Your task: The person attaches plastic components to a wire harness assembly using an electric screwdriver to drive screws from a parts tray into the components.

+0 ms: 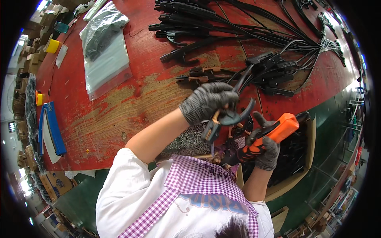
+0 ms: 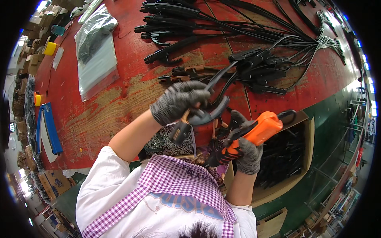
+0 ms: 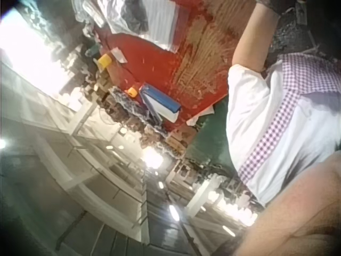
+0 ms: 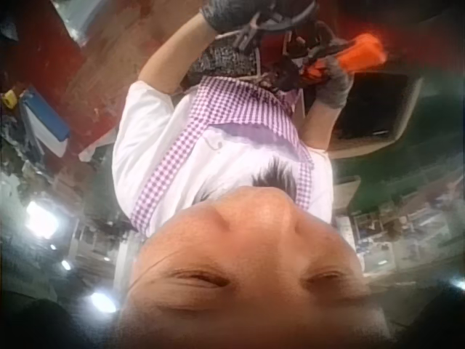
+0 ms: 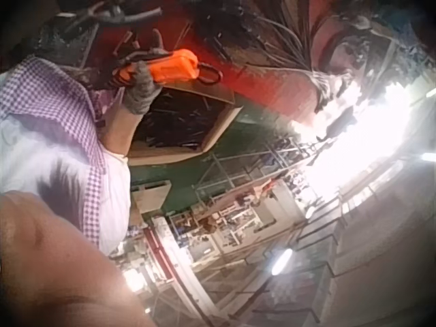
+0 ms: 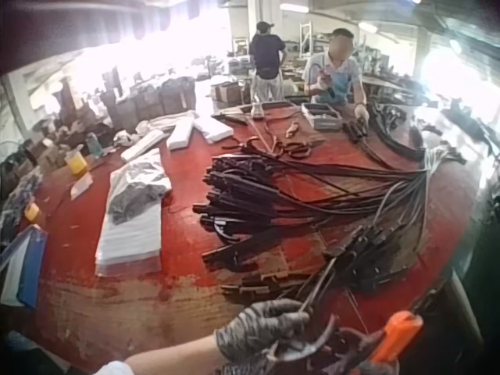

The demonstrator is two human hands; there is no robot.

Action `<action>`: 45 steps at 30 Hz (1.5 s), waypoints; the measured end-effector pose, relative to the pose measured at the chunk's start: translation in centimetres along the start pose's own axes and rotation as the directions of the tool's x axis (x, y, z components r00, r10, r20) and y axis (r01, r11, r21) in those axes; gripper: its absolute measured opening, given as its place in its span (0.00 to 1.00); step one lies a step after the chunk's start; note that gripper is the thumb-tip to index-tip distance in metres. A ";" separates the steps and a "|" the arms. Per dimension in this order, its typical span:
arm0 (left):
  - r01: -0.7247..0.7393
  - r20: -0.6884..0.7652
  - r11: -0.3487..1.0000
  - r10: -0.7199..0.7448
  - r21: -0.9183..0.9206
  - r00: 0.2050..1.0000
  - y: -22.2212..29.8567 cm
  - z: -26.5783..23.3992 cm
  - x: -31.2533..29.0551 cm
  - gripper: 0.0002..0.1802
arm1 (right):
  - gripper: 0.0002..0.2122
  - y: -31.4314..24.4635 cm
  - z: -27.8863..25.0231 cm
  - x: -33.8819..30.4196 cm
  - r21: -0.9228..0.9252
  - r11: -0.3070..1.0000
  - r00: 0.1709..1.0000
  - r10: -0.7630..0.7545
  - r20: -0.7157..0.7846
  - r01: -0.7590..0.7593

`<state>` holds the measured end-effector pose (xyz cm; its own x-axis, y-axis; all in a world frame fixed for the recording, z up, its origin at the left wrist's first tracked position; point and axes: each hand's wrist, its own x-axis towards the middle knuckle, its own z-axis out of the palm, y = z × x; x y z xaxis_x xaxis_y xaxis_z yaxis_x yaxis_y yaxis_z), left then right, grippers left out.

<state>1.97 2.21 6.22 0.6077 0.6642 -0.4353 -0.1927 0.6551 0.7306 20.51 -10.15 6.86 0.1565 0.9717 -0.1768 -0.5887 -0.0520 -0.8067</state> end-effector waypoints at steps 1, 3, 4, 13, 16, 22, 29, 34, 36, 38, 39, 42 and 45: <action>0.025 -0.024 0.990 -0.022 0.137 0.999 0.0 0.8 -0.5 0.16 | 0.21 0.4 0.0 0.2 0.002 1.000 1.000 0.005 0.005 -0.005; 0.015 0.050 0.984 -0.024 0.179 0.998 -1.7 1.6 -0.8 0.15 | 0.21 1.0 -0.2 0.2 0.073 0.995 0.988 0.053 0.144 -0.064; 0.005 0.069 0.990 -0.015 0.141 0.997 -2.6 2.0 -0.6 0.14 | 0.21 0.6 0.2 0.1 0.095 0.987 0.980 0.116 0.159 -0.132; -0.155 -0.234 0.703 0.423 0.694 0.875 2.1 -0.5 14.1 0.15 | 0.20 0.6 0.5 -0.2 0.170 0.979 0.959 0.065 0.277 -0.115; -0.191 -0.020 0.563 0.347 0.804 0.938 1.0 -0.1 19.9 0.17 | 0.20 0.9 0.8 -0.2 0.211 0.969 0.964 0.073 0.255 -0.130; 0.123 0.153 0.914 -0.196 0.387 0.969 0.9 -2.0 18.3 0.10 | 0.19 1.2 0.7 0.0 0.304 0.940 0.972 0.089 0.220 -0.155; 0.520 0.408 0.854 -0.472 -0.006 0.781 -0.8 -2.1 10.2 0.05 | 0.19 1.7 1.4 0.5 0.319 0.932 0.970 0.105 0.218 -0.173; 0.470 0.355 0.867 -0.392 -0.166 0.849 -2.0 -1.1 6.3 0.05 | 0.18 2.0 2.1 0.9 0.264 0.945 0.972 0.148 0.184 -0.194; 0.491 0.346 0.830 -0.394 -0.264 0.851 -2.8 -1.0 5.2 0.06 | 0.18 2.4 2.0 0.8 0.230 0.950 0.976 0.196 0.091 -0.213; 0.401 0.300 0.892 -0.332 -0.208 0.894 -3.4 -1.3 4.3 0.06 | 0.18 2.6 1.7 0.9 0.230 0.943 0.970 0.225 0.095 -0.241; 0.306 0.255 0.941 -0.264 -0.143 0.930 -3.7 -1.5 4.2 0.07 | 0.18 2.7 1.7 1.0 0.234 0.934 0.962 0.252 0.101 -0.269; 0.403 0.283 0.900 -0.348 -0.166 0.894 -3.2 -1.1 3.7 0.13 | 0.18 2.8 2.0 0.8 0.261 0.938 0.973 0.204 0.111 -0.226; 0.329 0.305 0.903 -0.242 -0.278 0.921 -4.5 -1.1 4.8 0.21 | 0.18 2.9 2.7 1.1 0.266 0.948 0.981 0.141 0.136 -0.173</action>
<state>4.91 2.90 0.26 0.8413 0.3439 -0.4171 -0.1883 0.9097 0.3701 16.88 -8.64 5.86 -0.0374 0.9769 -0.2105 -0.7964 -0.1563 -0.5842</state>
